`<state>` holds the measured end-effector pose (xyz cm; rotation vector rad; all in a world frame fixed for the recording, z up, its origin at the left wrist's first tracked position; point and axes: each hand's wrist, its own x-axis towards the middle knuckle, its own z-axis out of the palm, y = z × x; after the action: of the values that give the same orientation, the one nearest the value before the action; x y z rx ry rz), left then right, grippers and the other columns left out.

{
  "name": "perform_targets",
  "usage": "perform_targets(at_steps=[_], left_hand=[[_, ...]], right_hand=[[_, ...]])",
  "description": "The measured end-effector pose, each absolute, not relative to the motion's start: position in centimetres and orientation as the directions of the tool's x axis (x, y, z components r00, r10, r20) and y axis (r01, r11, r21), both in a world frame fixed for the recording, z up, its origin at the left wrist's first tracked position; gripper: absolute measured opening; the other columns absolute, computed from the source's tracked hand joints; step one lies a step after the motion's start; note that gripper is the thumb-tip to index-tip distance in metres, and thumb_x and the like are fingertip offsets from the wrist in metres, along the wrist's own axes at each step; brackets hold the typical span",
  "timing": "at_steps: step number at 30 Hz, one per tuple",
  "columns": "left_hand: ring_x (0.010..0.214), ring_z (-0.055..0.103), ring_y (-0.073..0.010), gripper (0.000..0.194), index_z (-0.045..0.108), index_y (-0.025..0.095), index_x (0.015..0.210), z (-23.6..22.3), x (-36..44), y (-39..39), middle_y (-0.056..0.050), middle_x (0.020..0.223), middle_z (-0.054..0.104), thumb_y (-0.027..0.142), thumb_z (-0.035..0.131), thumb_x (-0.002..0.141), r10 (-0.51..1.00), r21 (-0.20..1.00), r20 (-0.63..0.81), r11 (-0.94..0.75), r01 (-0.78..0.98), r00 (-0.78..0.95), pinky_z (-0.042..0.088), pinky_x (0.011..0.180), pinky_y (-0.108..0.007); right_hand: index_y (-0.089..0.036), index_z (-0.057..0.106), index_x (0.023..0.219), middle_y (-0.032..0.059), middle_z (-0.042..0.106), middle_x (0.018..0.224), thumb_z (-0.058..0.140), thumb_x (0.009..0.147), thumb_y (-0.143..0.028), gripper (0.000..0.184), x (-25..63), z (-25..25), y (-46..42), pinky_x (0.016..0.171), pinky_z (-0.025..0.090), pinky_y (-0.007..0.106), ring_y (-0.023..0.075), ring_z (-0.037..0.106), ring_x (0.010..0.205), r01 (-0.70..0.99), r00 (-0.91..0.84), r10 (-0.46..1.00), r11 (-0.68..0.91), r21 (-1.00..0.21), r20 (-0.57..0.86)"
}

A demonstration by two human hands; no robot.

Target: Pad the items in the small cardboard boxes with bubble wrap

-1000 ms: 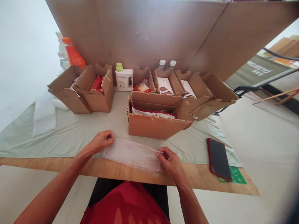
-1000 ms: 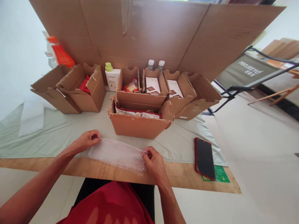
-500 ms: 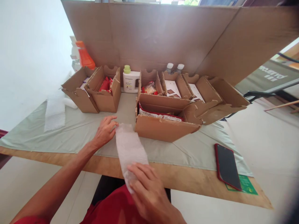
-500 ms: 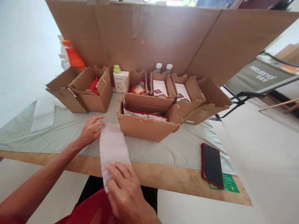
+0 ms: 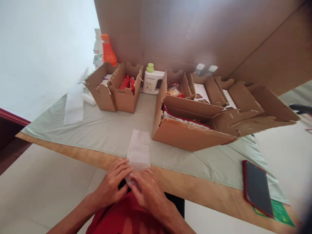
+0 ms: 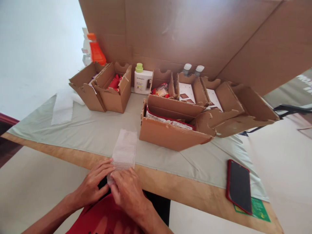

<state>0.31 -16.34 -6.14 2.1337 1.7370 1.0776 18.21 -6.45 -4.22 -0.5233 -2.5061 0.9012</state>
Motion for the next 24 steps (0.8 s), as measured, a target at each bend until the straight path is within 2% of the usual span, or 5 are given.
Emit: perform_targets(at_steps=[6, 12, 19, 22, 24], left_hand=[[0.118, 0.066, -0.0221, 0.023, 0.066, 0.021, 0.103, -7.2, 0.5, -15.8, -0.006, 0.099, 0.075, 0.007, 0.054, 0.089, 0.910, 0.750, 0.391, -0.229, 0.620, -0.137, 0.055, 0.100, -0.036], [0.102, 0.072, -0.0194, 0.016, 0.069, 0.021, 0.106, -6.6, 0.4, -15.7, -0.007, 0.110, 0.076, 0.020, 0.057, 0.095, 0.928, 0.761, 0.298, -0.089, 0.643, -0.224, 0.059, 0.087, -0.029], [0.079, 0.067, -0.0210, 0.013, 0.068, 0.019, 0.094, -7.6, 1.2, -15.1, -0.005, 0.084, 0.073, 0.023, 0.056, 0.096, 0.863, 0.680, 0.357, 0.021, 0.733, -0.356, 0.053, 0.073, -0.033], [0.076, 0.065, -0.0226, 0.014, 0.069, 0.018, 0.099, -8.1, 1.4, -15.0, -0.006, 0.083, 0.073, 0.023, 0.056, 0.096, 0.853, 0.651, 0.354, 0.070, 0.756, -0.384, 0.052, 0.072, -0.036], [0.078, 0.066, -0.0229, 0.020, 0.068, 0.017, 0.109, -8.2, 1.4, -15.0, -0.007, 0.087, 0.074, 0.022, 0.054, 0.095, 0.852, 0.642, 0.341, 0.098, 0.761, -0.397, 0.053, 0.072, -0.036]], right_hand=[[-0.024, 0.036, 0.153, 0.0129, 0.057, 0.144, 0.076, 0.080, -0.025, 0.083, 21.5, -4.3, -4.8, 0.109, 0.043, 0.047, 0.0293, 0.055, 0.130, 0.236, -0.879, 0.462, 0.639, -0.733, 0.120], [-0.020, 0.061, 0.134, 0.0096, 0.073, 0.116, 0.058, 0.090, -0.020, 0.045, 20.4, -7.1, -4.8, 0.092, 0.053, 0.040, 0.0237, 0.068, 0.100, 0.383, -0.727, 0.687, 0.401, -0.832, -0.003], [-0.019, 0.063, 0.132, 0.0029, 0.073, 0.085, 0.058, 0.091, -0.026, 0.041, 18.9, -6.7, -4.1, 0.076, 0.054, 0.033, 0.0197, 0.067, 0.076, 0.437, -0.632, 0.770, 0.270, -0.858, -0.080], [-0.018, 0.062, 0.130, 0.0036, 0.073, 0.086, 0.059, 0.092, -0.025, 0.039, 19.4, -6.7, -4.2, 0.072, 0.055, 0.032, 0.0191, 0.067, 0.074, 0.435, -0.608, 0.794, 0.335, -0.836, 0.002], [-0.018, 0.061, 0.129, 0.0083, 0.073, 0.100, 0.060, 0.093, -0.025, 0.037, 20.0, -6.7, -4.8, 0.078, 0.056, 0.035, 0.0218, 0.069, 0.085, 0.427, -0.563, 0.799, 0.499, -0.754, 0.210]])
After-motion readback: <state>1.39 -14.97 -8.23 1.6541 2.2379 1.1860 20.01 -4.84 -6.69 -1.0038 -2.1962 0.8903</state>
